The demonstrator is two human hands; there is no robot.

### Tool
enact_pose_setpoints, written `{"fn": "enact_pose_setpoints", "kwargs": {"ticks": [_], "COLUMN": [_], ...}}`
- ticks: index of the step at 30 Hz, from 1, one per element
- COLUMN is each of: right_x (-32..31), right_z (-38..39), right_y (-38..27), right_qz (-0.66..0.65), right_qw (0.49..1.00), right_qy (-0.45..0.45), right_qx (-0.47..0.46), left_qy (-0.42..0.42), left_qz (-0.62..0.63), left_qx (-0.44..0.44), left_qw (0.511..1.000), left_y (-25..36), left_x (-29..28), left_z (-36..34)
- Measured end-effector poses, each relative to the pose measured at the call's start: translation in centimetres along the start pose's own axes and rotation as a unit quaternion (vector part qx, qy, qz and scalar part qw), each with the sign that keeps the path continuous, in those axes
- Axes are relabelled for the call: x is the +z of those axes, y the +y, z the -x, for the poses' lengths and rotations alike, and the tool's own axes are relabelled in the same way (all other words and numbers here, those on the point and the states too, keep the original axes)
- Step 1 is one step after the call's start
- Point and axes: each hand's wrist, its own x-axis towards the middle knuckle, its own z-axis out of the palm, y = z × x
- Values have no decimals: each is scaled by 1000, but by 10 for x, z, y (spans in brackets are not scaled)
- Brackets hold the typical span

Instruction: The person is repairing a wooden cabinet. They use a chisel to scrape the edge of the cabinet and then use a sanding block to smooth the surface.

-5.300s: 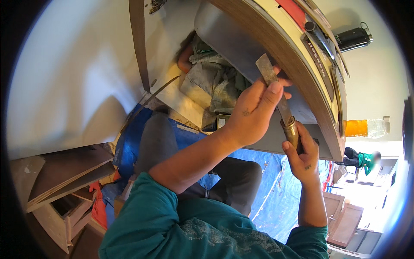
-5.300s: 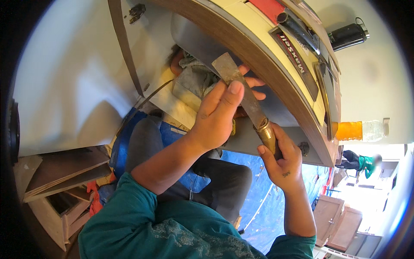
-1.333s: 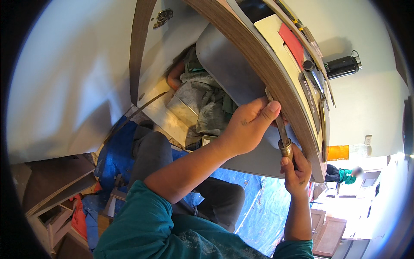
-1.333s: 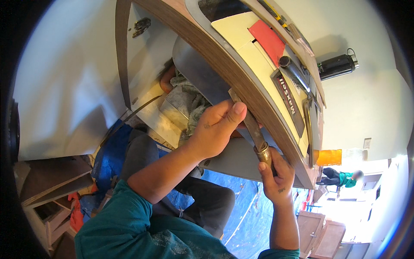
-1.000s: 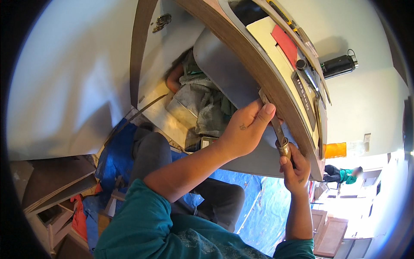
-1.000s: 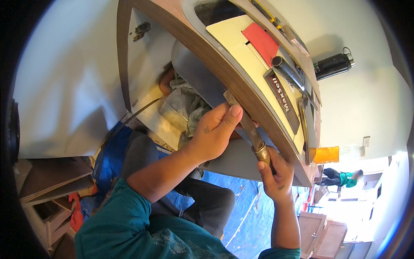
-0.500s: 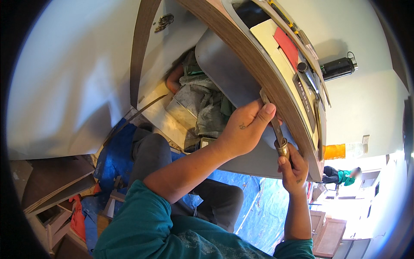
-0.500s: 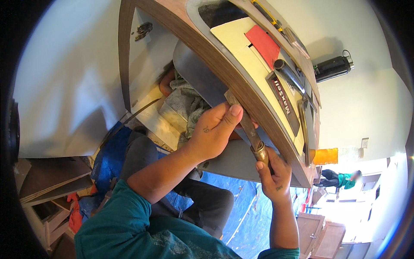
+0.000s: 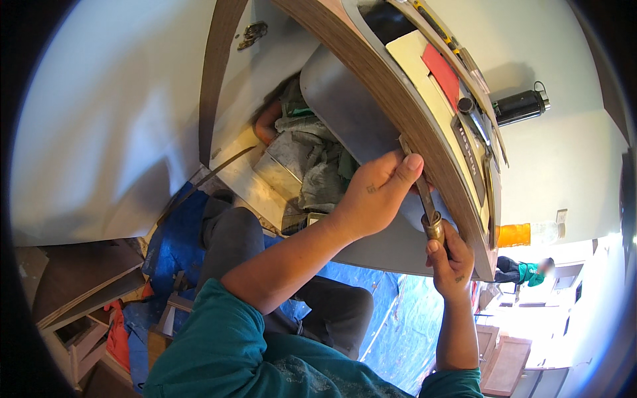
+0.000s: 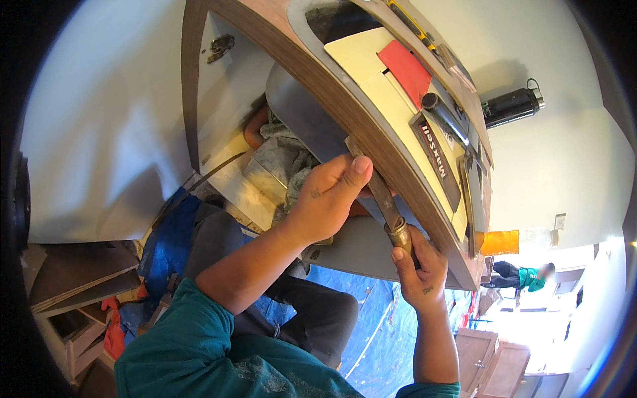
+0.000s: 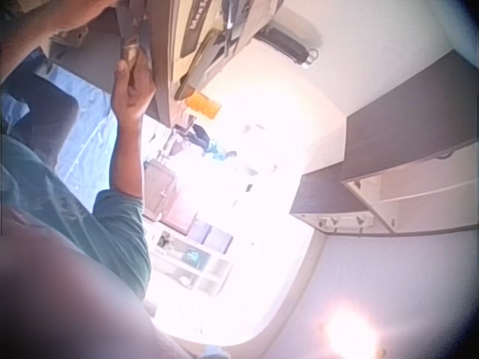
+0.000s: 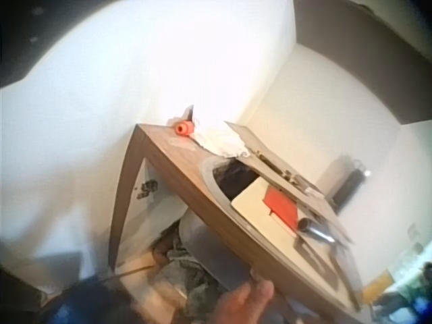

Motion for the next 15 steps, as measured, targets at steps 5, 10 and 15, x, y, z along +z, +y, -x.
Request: {"fn": "enact_pose_setpoints", "kwargs": {"ticks": [5, 10, 15], "right_x": [1, 1, -8], "right_z": [0, 1, -1], "right_y": [-4, -15, -14], "right_qz": [-3, -11, -34], "right_qw": [1000, 999, 997], "right_qy": [-2, 2, -17], "right_qx": [21, 45, 66], "left_qy": [3, -16, -25], "left_qz": [68, 92, 62], "left_qx": [-18, -44, -49], "left_qw": [998, 995, 997], "left_y": [0, 5, 11], "left_x": [1, -1, -1], "left_z": [-2, -3, -1]}}
